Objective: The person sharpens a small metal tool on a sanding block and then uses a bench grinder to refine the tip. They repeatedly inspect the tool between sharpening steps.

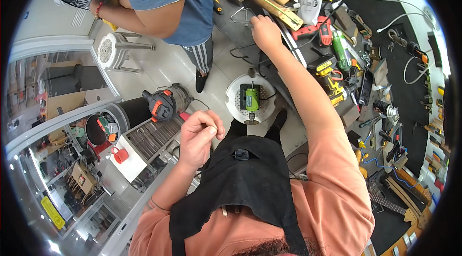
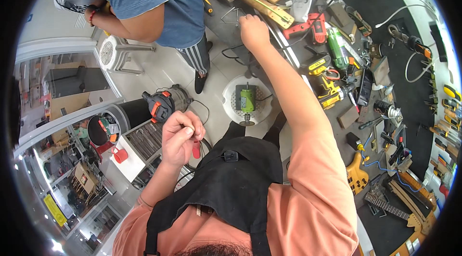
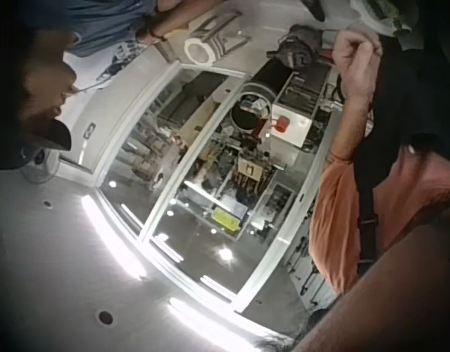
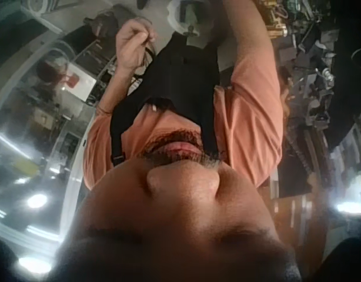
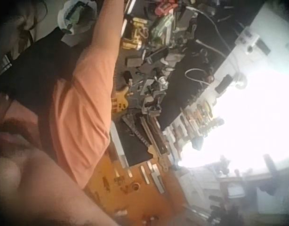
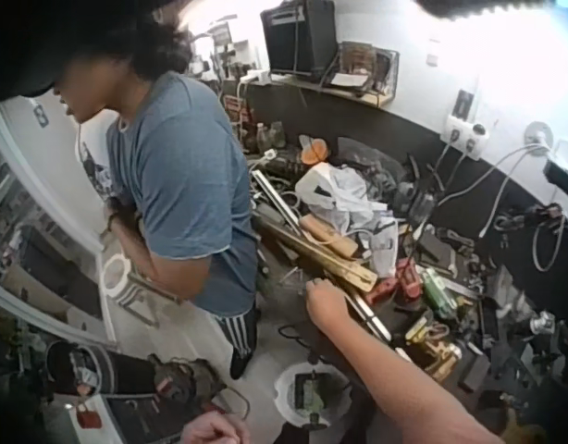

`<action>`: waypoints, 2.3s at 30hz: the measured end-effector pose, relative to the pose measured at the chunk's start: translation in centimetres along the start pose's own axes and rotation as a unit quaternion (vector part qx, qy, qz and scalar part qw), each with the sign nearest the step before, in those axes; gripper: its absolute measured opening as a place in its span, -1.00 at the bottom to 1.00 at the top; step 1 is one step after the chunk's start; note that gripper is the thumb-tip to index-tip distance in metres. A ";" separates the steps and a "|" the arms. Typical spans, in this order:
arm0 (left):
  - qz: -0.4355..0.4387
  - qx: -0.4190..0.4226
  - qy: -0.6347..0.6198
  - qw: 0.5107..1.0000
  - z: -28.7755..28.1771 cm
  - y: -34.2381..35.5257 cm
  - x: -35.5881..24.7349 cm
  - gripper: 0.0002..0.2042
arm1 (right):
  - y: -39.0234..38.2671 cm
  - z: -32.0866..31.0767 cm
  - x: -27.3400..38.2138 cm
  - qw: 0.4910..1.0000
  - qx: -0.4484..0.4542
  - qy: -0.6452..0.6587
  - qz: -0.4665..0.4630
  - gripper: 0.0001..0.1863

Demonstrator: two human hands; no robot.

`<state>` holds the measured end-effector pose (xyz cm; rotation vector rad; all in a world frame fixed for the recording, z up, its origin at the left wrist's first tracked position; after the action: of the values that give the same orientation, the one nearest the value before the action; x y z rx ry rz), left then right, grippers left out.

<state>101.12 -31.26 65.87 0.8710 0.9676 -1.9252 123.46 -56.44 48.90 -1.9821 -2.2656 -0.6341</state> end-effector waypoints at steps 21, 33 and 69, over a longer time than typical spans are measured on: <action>0.006 0.044 -0.037 0.998 -7.3 3.0 0.0 -0.93 | 2.7 2.5 -1.9 0.995 0.015 0.045 0.085 -0.88; -0.045 0.064 -0.044 0.996 -7.4 2.7 2.0 -0.87 | 2.7 -0.6 -5.5 0.989 0.040 0.107 0.095 -0.82; 0.082 0.004 -0.197 0.977 -6.5 -3.5 -1.6 -0.89 | 9.0 -18.9 19.5 0.889 0.201 0.412 -0.013 -0.69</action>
<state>100.26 -23.76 65.19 0.5236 0.6308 -1.8651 124.68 -43.95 74.63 -1.1616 -1.7005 -0.7400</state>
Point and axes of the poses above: each hand's wrist, its own y-axis towards the middle knuckle, its own z-axis out of the palm, x = y × z, the point moved 8 cm from there along y, towards the middle knuckle, and after that the axes turned 3 degrees about -z, right-handed, at the moved point
